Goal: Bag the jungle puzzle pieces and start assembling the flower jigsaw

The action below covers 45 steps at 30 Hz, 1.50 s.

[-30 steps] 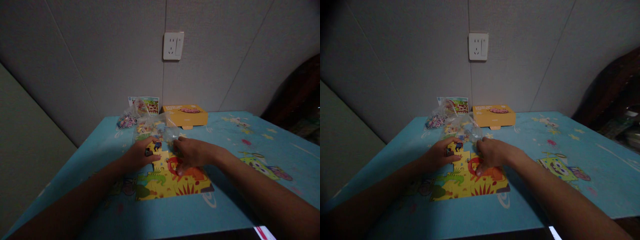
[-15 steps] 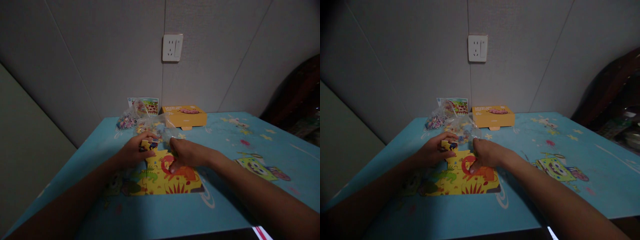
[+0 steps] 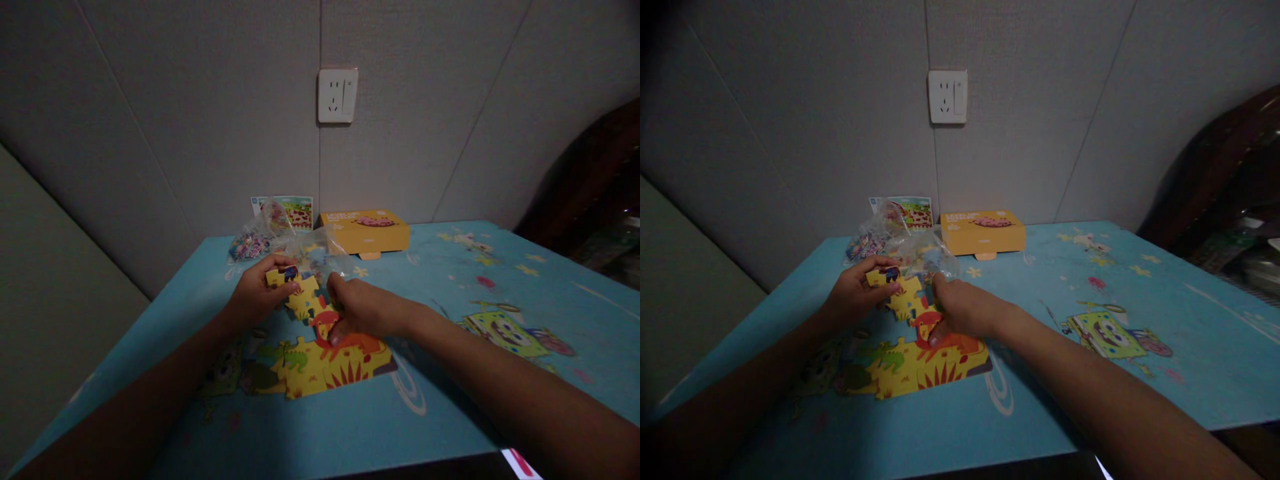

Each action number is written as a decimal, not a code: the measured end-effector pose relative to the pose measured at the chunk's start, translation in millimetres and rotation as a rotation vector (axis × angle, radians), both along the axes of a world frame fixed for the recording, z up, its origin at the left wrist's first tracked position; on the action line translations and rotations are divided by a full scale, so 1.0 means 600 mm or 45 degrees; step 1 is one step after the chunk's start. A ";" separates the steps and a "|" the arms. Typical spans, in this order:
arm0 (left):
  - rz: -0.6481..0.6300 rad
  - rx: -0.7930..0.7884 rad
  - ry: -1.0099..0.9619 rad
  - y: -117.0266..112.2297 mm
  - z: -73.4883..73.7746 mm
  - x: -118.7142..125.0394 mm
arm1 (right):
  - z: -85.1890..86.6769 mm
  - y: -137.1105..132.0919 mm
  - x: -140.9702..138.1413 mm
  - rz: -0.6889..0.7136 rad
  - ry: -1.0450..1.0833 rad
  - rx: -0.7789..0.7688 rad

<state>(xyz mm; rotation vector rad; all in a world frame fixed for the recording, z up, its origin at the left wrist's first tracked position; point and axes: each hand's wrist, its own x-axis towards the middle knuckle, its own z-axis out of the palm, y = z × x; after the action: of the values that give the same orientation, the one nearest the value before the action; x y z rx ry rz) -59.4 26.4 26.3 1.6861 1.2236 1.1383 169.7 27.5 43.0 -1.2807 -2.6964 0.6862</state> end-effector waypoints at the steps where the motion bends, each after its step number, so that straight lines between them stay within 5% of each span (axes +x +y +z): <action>1: 0.015 -0.005 -0.023 0.001 0.001 -0.001 | 0.000 0.000 0.000 -0.008 0.002 -0.005; 7: 0.258 0.120 -0.103 0.011 0.009 -0.015 | 0.000 -0.002 -0.001 0.025 0.097 -0.053; 15: -0.314 -0.124 0.114 -0.022 -0.016 0.024 | -0.019 0.002 -0.009 -0.052 0.118 0.036; 20: -0.360 0.076 0.287 -0.024 -0.009 0.021 | -0.019 0.002 -0.014 -0.029 0.172 0.132; 24: -0.349 0.152 0.351 -0.021 -0.009 0.013 | -0.001 0.011 0.013 0.075 -0.043 0.224; 31: -0.208 -0.122 0.212 -0.019 -0.009 0.009 | 0.010 0.029 0.039 0.135 -0.244 0.065; 40: -0.055 0.102 -0.052 -0.011 -0.002 0.002 | 0.006 0.027 0.034 0.175 -0.174 0.049; 45: -0.239 0.193 0.233 -0.013 -0.015 0.003 | 0.002 0.029 0.036 0.178 -0.206 0.054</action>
<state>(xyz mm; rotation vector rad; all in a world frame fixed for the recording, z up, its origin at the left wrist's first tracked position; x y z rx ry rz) -57.9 18.6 17.3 2.0106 1.0824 1.0013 191.4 44.7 44.5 -1.1958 -2.9359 0.5570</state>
